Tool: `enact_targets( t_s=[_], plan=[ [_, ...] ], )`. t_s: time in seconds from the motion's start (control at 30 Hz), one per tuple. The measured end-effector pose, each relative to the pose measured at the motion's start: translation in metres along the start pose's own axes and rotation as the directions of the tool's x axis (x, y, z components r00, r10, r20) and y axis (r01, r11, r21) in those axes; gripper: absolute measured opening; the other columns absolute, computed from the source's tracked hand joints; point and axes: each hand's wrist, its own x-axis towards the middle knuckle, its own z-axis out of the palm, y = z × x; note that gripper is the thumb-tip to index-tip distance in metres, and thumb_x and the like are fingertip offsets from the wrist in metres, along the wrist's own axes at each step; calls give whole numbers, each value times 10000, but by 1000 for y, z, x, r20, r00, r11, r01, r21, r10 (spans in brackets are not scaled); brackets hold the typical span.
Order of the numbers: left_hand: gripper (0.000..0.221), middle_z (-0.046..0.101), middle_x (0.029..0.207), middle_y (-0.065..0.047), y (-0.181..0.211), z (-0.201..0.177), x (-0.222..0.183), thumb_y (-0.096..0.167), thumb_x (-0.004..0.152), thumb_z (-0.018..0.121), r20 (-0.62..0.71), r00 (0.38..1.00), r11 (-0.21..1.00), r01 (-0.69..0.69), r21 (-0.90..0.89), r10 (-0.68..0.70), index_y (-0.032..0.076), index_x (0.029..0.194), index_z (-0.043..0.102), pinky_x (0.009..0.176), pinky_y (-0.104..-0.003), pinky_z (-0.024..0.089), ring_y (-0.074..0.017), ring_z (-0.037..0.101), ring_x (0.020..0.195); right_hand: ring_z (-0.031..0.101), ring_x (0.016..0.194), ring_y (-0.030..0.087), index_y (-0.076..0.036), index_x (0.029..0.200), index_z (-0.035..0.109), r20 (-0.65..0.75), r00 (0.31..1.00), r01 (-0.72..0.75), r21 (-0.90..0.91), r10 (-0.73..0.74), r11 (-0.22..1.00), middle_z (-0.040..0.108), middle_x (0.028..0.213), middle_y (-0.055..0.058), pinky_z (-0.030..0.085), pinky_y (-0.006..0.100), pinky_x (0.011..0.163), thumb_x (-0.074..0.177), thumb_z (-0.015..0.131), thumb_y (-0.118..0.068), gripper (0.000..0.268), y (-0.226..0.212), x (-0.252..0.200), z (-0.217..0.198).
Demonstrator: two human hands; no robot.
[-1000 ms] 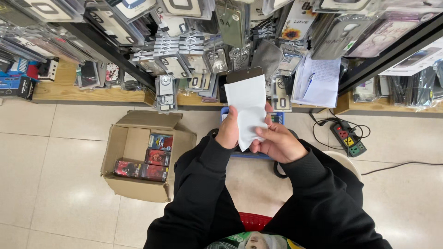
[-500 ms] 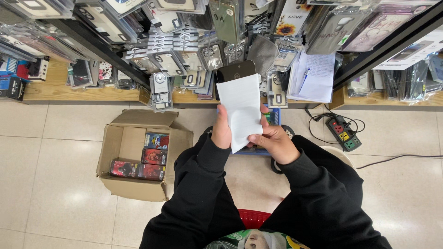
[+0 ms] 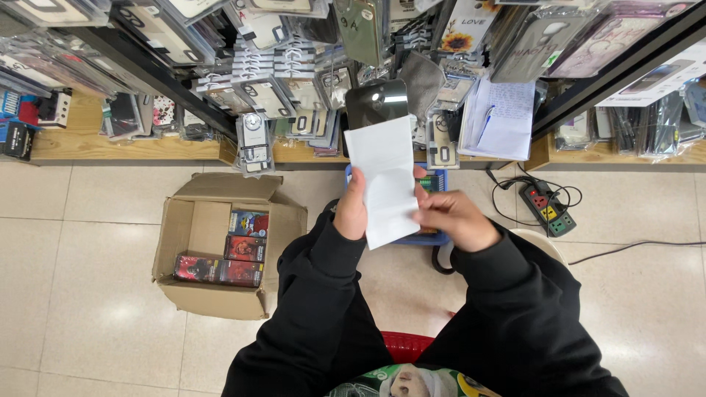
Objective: The person sits on a stool and repeatedly takes black phone cases from a blue basket, places them into white paper sleeves, and returns the packaged items to the basket. The person handles the cases and sleeves by hand, turning them over and smoothing the sleeves before stacking them.
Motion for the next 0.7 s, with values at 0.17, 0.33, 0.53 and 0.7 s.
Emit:
enact_targets(
  t_s=[0.17,0.33,0.53,0.7],
  plan=[
    [812,624,1214,-312,-6,22,-10,660,948,426,126,964,951,253,-178,-233,-13,1403,437,898,-500,561,-370,679,1046,660,961,328,-2,1240,541,-17,968,234,418,-250,878,652,1050,220,543,479,788,872,648,-353,520,-48,13,-5],
    [777,653,1083,-319,-24,60,-13,597,968,437,207,876,851,475,-224,-435,-66,1373,442,829,-488,591,-350,707,970,456,1296,525,-86,1540,251,229,843,123,798,-486,590,441,1416,351,409,638,1039,845,718,-517,942,-60,16,21],
    [721,608,1177,-310,-34,59,-14,515,964,517,229,823,788,565,-245,-519,-32,1420,403,837,-517,577,-371,687,983,624,1096,483,-82,1486,355,-71,936,263,789,-344,554,578,1183,323,507,594,999,895,481,-633,817,-54,15,-1],
    [708,553,1289,-299,-31,58,-11,415,958,614,247,761,720,648,-248,-600,9,1478,356,848,-551,560,-395,663,1000,684,957,472,-180,1425,499,-206,952,295,812,-227,504,651,1145,293,517,617,952,787,586,-647,795,-69,22,-35]
  ],
)
